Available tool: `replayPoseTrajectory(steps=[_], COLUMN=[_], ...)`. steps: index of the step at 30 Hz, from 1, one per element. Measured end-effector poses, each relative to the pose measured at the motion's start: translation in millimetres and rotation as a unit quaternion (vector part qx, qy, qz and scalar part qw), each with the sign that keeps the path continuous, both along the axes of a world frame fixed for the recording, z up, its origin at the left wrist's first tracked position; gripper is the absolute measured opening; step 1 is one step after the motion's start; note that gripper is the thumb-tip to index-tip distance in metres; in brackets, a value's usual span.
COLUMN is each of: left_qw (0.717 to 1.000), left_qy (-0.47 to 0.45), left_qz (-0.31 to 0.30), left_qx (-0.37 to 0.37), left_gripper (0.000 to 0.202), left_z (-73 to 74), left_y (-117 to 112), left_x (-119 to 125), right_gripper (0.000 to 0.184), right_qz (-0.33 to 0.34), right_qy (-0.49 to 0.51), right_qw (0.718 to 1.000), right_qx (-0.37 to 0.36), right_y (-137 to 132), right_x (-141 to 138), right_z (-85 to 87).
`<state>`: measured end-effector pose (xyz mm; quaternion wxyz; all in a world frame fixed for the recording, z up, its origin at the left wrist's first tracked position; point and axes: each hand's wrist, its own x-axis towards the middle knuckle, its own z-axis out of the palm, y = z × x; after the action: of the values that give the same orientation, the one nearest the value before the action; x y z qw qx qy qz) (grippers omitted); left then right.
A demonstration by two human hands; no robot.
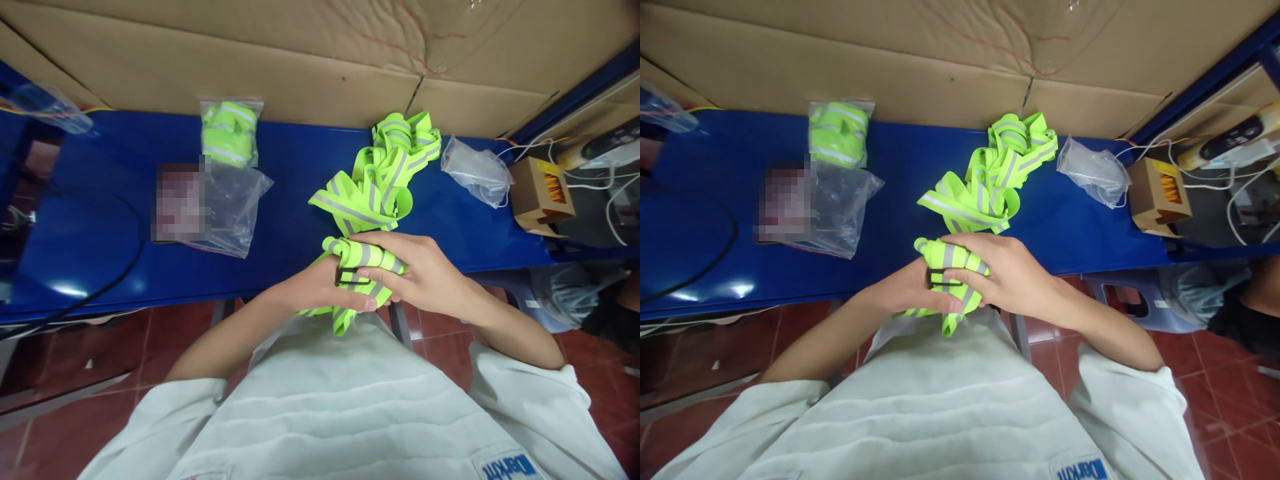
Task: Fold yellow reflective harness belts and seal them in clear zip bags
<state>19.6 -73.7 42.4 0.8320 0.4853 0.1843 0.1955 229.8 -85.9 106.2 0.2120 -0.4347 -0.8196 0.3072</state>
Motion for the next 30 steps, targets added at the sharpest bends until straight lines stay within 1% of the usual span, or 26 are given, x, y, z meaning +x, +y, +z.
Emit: replayPoseTrajectory(steps=[2, 3, 4, 5, 6, 7, 8, 9, 10, 11, 12, 13, 14, 15, 16, 17, 18, 19, 20, 21, 23, 25, 26, 28, 30], left_qw=[0.997, 0.997, 0.998, 0.998, 0.995, 0.989, 0.982, 0.976, 0.974, 0.974, 0.975, 0.976, 0.976, 0.975, 0.972, 0.969, 0.968, 0.968, 0.969, 0.971, 0.972, 0.967, 0.962, 0.956, 0.964], left_qy=[-0.004, 0.004, 0.019, 0.038, 0.058, 0.076, 0.089, 0.096, 0.097, 0.094, 0.092, 0.091, 0.092, 0.095, 0.098, 0.102, 0.106, 0.108, 0.107, 0.101, 0.080, 0.079, 0.089, 0.113, 0.106], left_qz=[-0.035, -0.047, -0.053, -0.052, -0.048, -0.045, -0.045, -0.050, -0.058, -0.067, -0.071, -0.068, -0.059, -0.050, -0.042, -0.034, -0.027, -0.022, -0.019, -0.016, -0.015, -0.013, -0.009, -0.001, 0.005], left_qx=[-0.063, -0.063, -0.038, 0.006, 0.061, 0.116, 0.161, 0.189, 0.199, 0.196, 0.190, 0.185, 0.186, 0.195, 0.209, 0.220, 0.226, 0.226, 0.223, 0.218, 0.219, 0.242, 0.257, 0.271, 0.246], left_gripper=[0.038, 0.035, 0.030, 0.026, 0.025, 0.025, 0.026, 0.026, 0.025, 0.025, 0.025, 0.025, 0.026, 0.026, 0.027, 0.028, 0.028, 0.028, 0.028, 0.029, 0.032, 0.030, 0.028, 0.023, 0.024], left_z=[-7.3, -9.3, -9.8, -8.8, -6.4, -3.1, 0.5, 3.9, 6.7, 8.6, 9.4, 9.3, 8.3, 6.7, 4.6, 2.4, 0.3, -1.4, -2.4, -2.8, -1.2, 2.2, 3.9, 5.7, 4.1], left_y=[-4, -5, -6, -7, -6, -5, -3, -1, 0, 2, 2, 3, 3, 3, 4, 4, 5, 5, 6, 7, 8, 8, 7, 6, 3], left_x=[1, 1, 1, 0, 0, -1, -2, -3, -4, -5, -5, -6, -6, -6, -6, -5, -5, -4, -3, -2, -1, -1, 0, -1, -1], right_gripper=[0.038, 0.035, 0.032, 0.030, 0.030, 0.032, 0.034, 0.037, 0.042, 0.046, 0.051, 0.053, 0.054, 0.053, 0.051, 0.048, 0.043, 0.039, 0.038, 0.042, 0.059, 0.075, 0.076, 0.067, 0.058], right_qz=[-0.019, -0.032, -0.045, -0.056, -0.065, -0.074, -0.081, -0.088, -0.092, -0.094, -0.092, -0.090, -0.092, -0.100, -0.111, -0.117, -0.111, -0.091, -0.060, -0.025, 0.023, 0.032, 0.033, 0.029, 0.020], right_qy=[0.027, 0.045, 0.065, 0.091, 0.124, 0.164, 0.205, 0.244, 0.275, 0.297, 0.307, 0.306, 0.301, 0.289, 0.269, 0.238, 0.198, 0.152, 0.104, 0.058, -0.007, -0.023, -0.014, 0.010, 0.015], right_qw=[0.999, 0.998, 0.995, 0.989, 0.975, 0.954, 0.925, 0.892, 0.861, 0.835, 0.820, 0.818, 0.834, 0.863, 0.900, 0.936, 0.964, 0.982, 0.993, 0.998, 1.000, 0.999, 0.999, 0.999, 0.999], right_qx=[-0.006, -0.023, -0.056, -0.107, -0.170, -0.240, -0.309, -0.369, -0.418, -0.453, -0.475, -0.478, -0.454, -0.401, -0.324, -0.229, -0.137, -0.064, -0.018, 0.004, 0.011, 0.010, 0.011, 0.018, 0.030], right_y=[2, 3, 5, 7, 9, 12, 14, 16, 17, 18, 18, 18, 18, 18, 17, 16, 14, 13, 11, 8, 4, 0, -1, -3, -4], right_x=[1, 2, 3, 4, 6, 8, 10, 12, 13, 13, 14, 14, 13, 13, 13, 13, 14, 14, 14, 13, 12, 9, 7, 4, 2], right_z=[2.4, 3.7, 4.7, 5.1, 4.8, 3.7, 1.6, -1.5, -5.4, -9.9, -15.0, -20.2, -25.3, -29.8, -33.2, -35.2, -35.7, -34.6, -32.4, -29.6, -24.4, -22.4, -22.6, -24.1, -24.4])
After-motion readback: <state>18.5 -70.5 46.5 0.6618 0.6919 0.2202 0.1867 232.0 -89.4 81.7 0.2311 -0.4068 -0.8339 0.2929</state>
